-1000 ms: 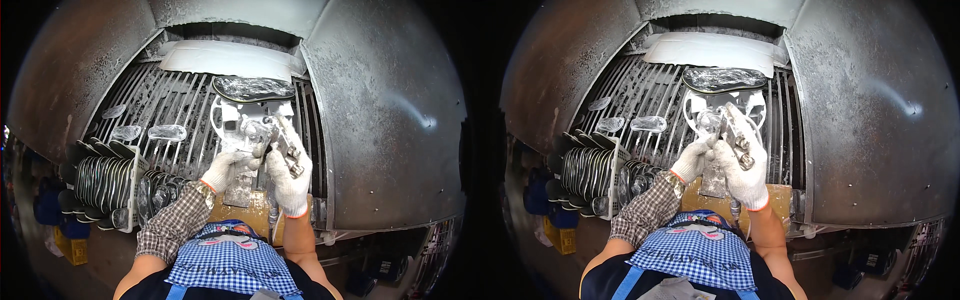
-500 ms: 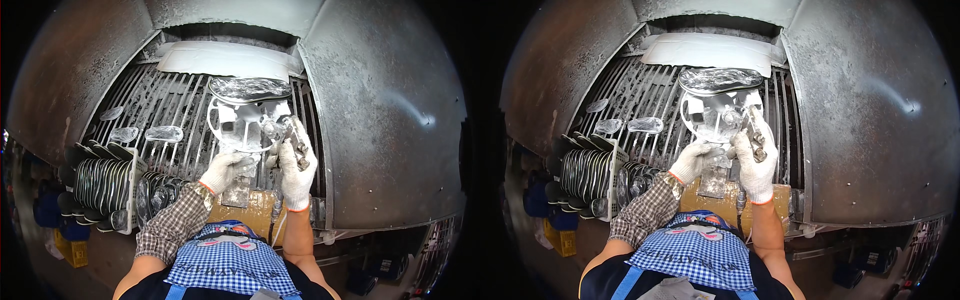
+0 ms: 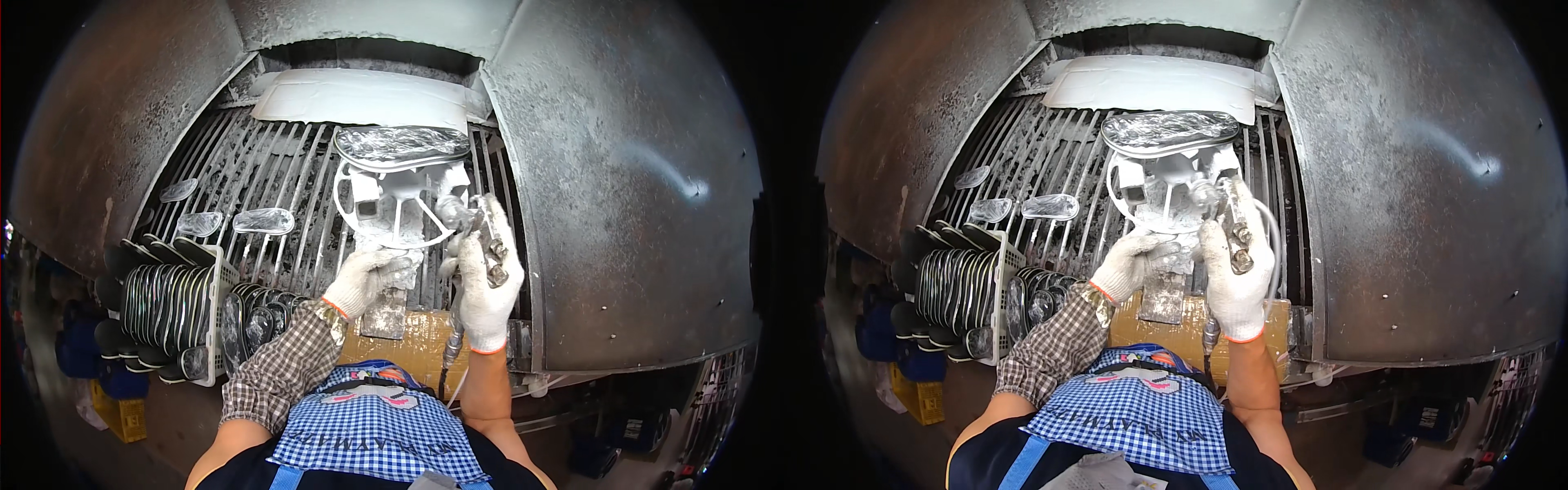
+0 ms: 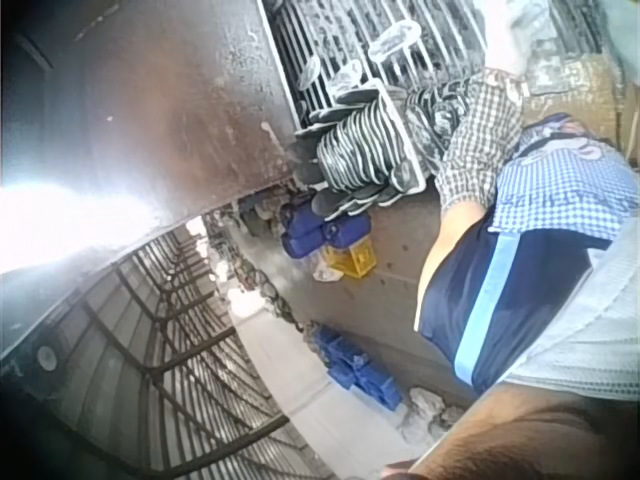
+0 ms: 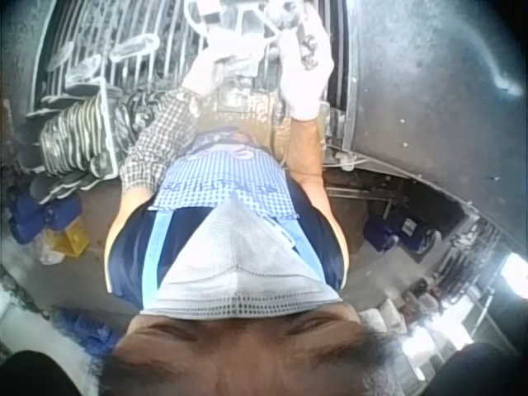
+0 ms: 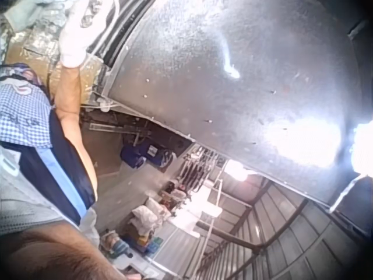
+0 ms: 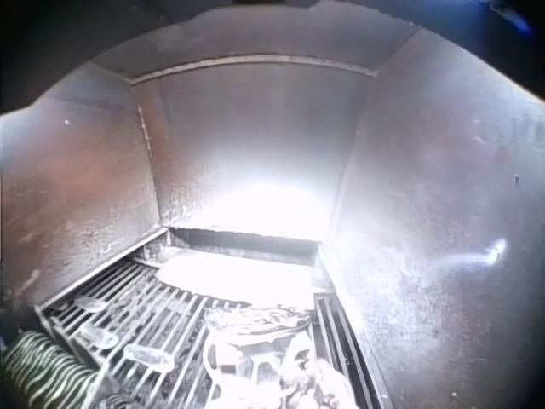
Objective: The person spray paints white plastic objects using a spray gun. They repeatedly pick up an object from a metal grate, rotate it to coat all sides, and place it back down. The process is repeated for multiple objects in a workshop setting.
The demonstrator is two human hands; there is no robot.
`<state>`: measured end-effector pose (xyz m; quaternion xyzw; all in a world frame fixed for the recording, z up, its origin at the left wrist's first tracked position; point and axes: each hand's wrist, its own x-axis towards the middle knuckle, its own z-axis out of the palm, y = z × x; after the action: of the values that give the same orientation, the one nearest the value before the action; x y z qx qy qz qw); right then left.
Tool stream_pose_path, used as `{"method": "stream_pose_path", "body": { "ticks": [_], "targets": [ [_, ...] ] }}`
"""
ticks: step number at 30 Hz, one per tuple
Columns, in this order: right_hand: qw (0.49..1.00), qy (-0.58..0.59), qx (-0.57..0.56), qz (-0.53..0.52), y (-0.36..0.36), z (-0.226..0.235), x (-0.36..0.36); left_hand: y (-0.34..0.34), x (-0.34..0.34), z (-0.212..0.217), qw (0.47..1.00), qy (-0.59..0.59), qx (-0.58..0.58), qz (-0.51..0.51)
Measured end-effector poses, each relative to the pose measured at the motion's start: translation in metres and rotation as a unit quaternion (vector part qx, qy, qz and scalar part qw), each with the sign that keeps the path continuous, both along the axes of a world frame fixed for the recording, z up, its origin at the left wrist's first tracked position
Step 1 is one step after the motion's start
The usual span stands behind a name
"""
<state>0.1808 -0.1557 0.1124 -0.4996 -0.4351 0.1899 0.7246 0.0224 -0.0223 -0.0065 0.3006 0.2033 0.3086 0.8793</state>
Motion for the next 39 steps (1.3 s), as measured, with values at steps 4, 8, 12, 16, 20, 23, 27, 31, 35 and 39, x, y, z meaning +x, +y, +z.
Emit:
{"method": "stream_pose_path", "body": {
  "ticks": [4, 8, 12, 16, 20, 23, 27, 31, 35, 39],
  "targets": [
    [0.990, 0.118, 0.008, 0.075, -0.004, 0.009, -0.001, 0.004, -0.003, -0.008, 1.000, -0.004, -0.004, -0.012],
    [0.989, 0.133, 0.013, 0.064, -0.002, 0.010, 0.004, 0.003, -0.005, 0.000, 1.000, -0.018, -0.001, -0.014],
    [0.989, 0.142, 0.028, 0.037, -0.001, 0.013, 0.010, -0.001, -0.002, 0.017, 1.000, -0.023, 0.006, 0.000],
    [0.991, 0.135, 0.006, 0.006, -0.003, 0.014, 0.016, -0.002, -0.008, 0.024, 1.000, -0.020, -0.003, -0.023],
    [0.992, 0.126, 0.026, -0.011, -0.004, 0.013, 0.022, 0.001, -0.008, 0.017, 1.000, -0.022, 0.008, -0.005],
    [0.993, 0.116, 0.025, -0.027, -0.007, 0.016, 0.025, 0.006, -0.010, 0.009, 1.000, -0.023, 0.015, 0.014],
    [0.994, 0.064, 0.007, -0.093, -0.012, 0.017, 0.029, 0.013, -0.017, 0.005, 0.999, -0.029, 0.013, 0.000],
    [0.993, 0.098, 0.007, -0.066, -0.019, 0.023, 0.021, 0.013, -0.023, 0.012, 1.000, -0.016, 0.013, 0.019],
    [0.990, 0.140, 0.007, 0.014, -0.025, 0.025, 0.015, 0.016, -0.032, 0.014, 0.999, -0.006, 0.022, 0.037],
    [0.992, 0.122, 0.009, -0.003, -0.025, 0.020, 0.025, 0.023, -0.038, 0.015, 0.999, 0.002, 0.018, 0.049]
  ]
}}
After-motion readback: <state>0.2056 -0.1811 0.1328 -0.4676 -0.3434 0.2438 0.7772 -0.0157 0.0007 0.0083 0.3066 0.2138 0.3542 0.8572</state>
